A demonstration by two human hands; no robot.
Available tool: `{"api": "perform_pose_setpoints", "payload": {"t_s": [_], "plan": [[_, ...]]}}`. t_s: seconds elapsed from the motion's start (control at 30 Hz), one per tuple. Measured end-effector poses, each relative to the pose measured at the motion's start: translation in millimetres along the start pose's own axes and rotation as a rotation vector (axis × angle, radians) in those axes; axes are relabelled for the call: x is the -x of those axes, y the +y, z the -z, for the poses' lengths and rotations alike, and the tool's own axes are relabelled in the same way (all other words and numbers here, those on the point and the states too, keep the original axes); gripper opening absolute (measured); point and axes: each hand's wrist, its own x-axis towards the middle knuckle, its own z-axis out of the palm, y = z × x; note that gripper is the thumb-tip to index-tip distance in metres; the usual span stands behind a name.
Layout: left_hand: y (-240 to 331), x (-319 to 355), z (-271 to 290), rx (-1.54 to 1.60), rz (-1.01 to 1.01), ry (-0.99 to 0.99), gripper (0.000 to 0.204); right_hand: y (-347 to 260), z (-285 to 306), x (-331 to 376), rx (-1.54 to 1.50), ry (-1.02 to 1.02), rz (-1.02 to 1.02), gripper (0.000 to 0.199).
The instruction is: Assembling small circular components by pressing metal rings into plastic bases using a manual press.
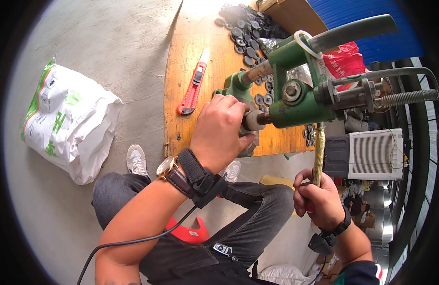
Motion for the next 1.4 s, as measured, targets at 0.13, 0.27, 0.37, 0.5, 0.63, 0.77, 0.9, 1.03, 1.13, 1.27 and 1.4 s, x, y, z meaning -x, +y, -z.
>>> {"api": "perform_pose_setpoints", "payload": {"t_s": [0.13, 0.27, 0.37, 0.5, 0.63, 0.77, 0.9, 1.03, 1.13, 1.27, 1.4], "plan": [[1, -5, -5, 0.004, -0.02, -0.001, 0.052, 4, -5, -1, 0.066, 0.152, -0.002, 0.014], [0, -6, 1, 0.007, -0.042, 0.022, 0.05, 13, -8, -5, 0.083, 0.165, 0.127, 0.007], [-1, -4, 4, -0.036, -0.034, 0.018, 0.049, 14, -15, -9, 0.088, 0.167, 0.139, 0.006], [1, -2, -3, -0.076, -0.045, 0.03, 0.048, 17, -6, -8, 0.035, 0.147, 0.175, 0.007], [6, 0, -4, -0.056, -0.015, 0.026, 0.05, 19, -4, -3, 0.037, 0.072, 0.235, 0.023], [9, 1, -3, -0.036, 0.01, 0.009, 0.051, 10, 0, 11, 0.138, 0.293, 0.75, 0.064], [12, 0, -5, -0.105, -0.017, 0.022, 0.049, -24, 27, 27, 0.269, 0.371, 1.175, 0.052], [8, -6, -12, -0.046, 0.053, 0.036, 0.044, -84, 45, 29, 0.018, 0.194, 1.322, 0.031], [7, -3, -3, -0.099, 0.089, 0.073, 0.042, -123, 63, 1, -0.035, 0.077, 1.362, 0.031], [31, 12, 34, -0.07, 0.306, 0.029, 0.039, -118, 48, -2, -0.235, 0.254, 1.576, 0.036], [67, 24, 61, 0.552, 0.412, -0.136, 0.04, -25, 42, -20, -0.301, 0.734, 1.967, 0.019]]}}
